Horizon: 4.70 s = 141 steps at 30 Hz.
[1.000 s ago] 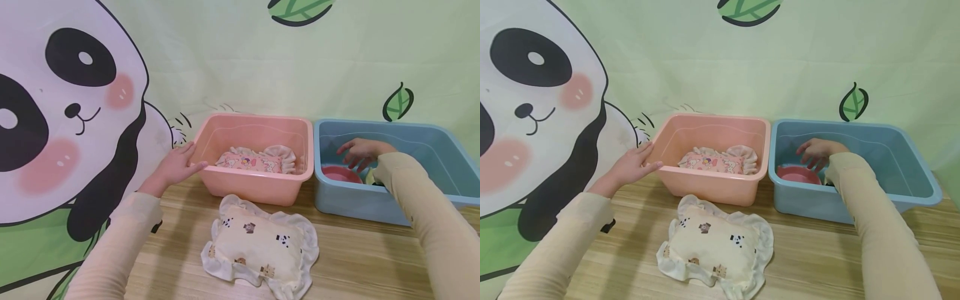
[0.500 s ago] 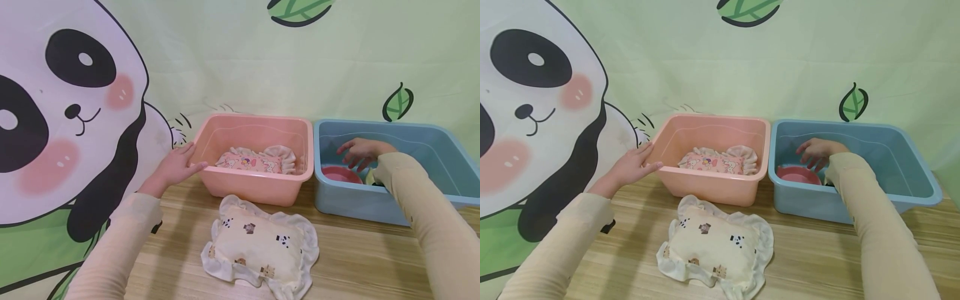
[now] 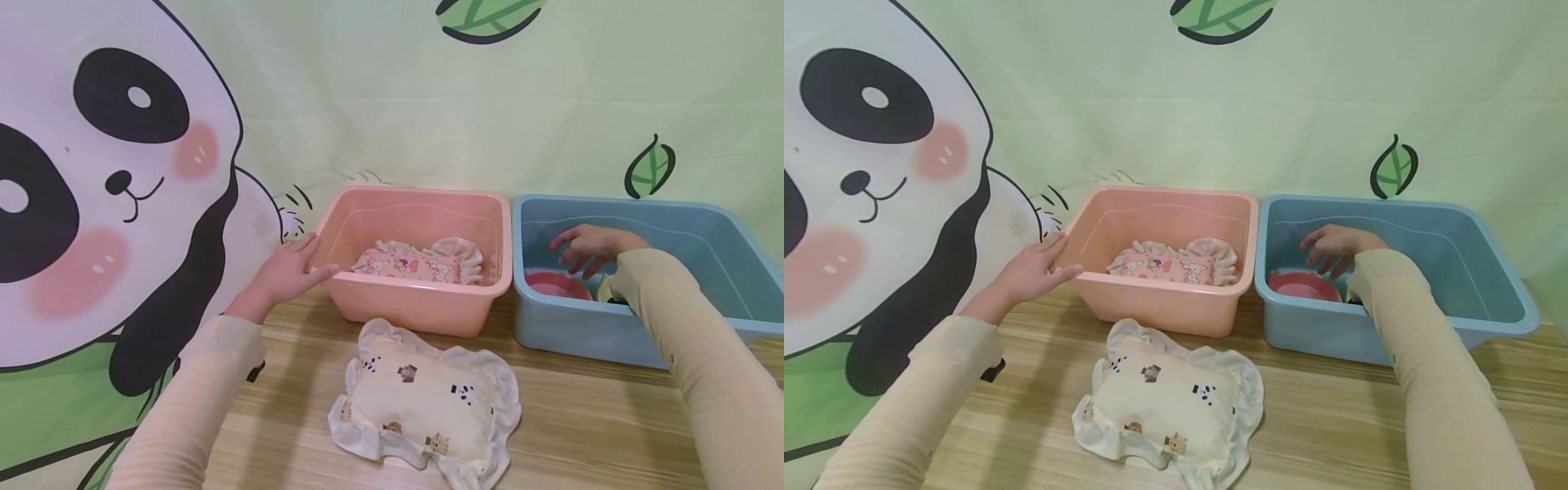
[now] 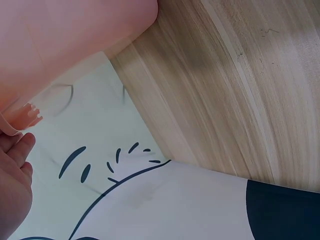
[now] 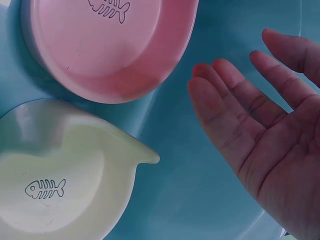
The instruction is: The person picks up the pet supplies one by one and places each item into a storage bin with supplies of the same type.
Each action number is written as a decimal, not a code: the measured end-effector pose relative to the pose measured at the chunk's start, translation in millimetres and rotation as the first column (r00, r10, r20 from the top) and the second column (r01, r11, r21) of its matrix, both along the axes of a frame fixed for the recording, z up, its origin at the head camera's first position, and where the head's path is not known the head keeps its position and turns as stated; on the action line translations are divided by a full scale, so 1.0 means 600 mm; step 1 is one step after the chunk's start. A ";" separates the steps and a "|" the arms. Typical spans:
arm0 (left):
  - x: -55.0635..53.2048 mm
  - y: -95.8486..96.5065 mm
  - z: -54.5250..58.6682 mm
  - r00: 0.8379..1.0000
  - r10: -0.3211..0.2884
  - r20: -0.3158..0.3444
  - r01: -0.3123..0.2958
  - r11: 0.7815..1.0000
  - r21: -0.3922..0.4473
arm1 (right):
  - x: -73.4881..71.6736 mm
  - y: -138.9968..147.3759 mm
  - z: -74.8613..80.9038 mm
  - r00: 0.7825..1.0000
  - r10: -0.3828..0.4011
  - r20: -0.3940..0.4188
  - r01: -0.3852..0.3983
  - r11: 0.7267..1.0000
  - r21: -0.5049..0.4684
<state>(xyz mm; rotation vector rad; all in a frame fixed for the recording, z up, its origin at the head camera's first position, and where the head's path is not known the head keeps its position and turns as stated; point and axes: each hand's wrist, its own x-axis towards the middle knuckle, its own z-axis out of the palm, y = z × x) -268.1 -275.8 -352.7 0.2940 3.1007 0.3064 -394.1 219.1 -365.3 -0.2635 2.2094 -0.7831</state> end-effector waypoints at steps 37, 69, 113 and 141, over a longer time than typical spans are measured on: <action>0.004 0.002 0.010 1.000 0.005 0.005 -0.005 1.000 0.010 | -0.008 0.000 0.003 1.000 -0.007 0.000 0.007 1.000 0.019; 0.002 0.002 0.004 1.000 -0.007 0.006 0.007 1.000 -0.002 | -0.006 -0.003 0.035 0.988 0.030 -0.152 -0.025 0.999 0.032; 0.000 0.002 0.004 1.000 -0.010 0.004 0.010 1.000 -0.008 | 0.035 -0.018 0.117 0.940 0.131 -0.315 -0.118 0.991 0.061; -0.001 0.004 0.004 1.000 -0.009 0.008 0.009 1.000 0.000 | 0.079 -0.034 0.129 0.888 0.200 -0.414 -0.186 0.980 0.075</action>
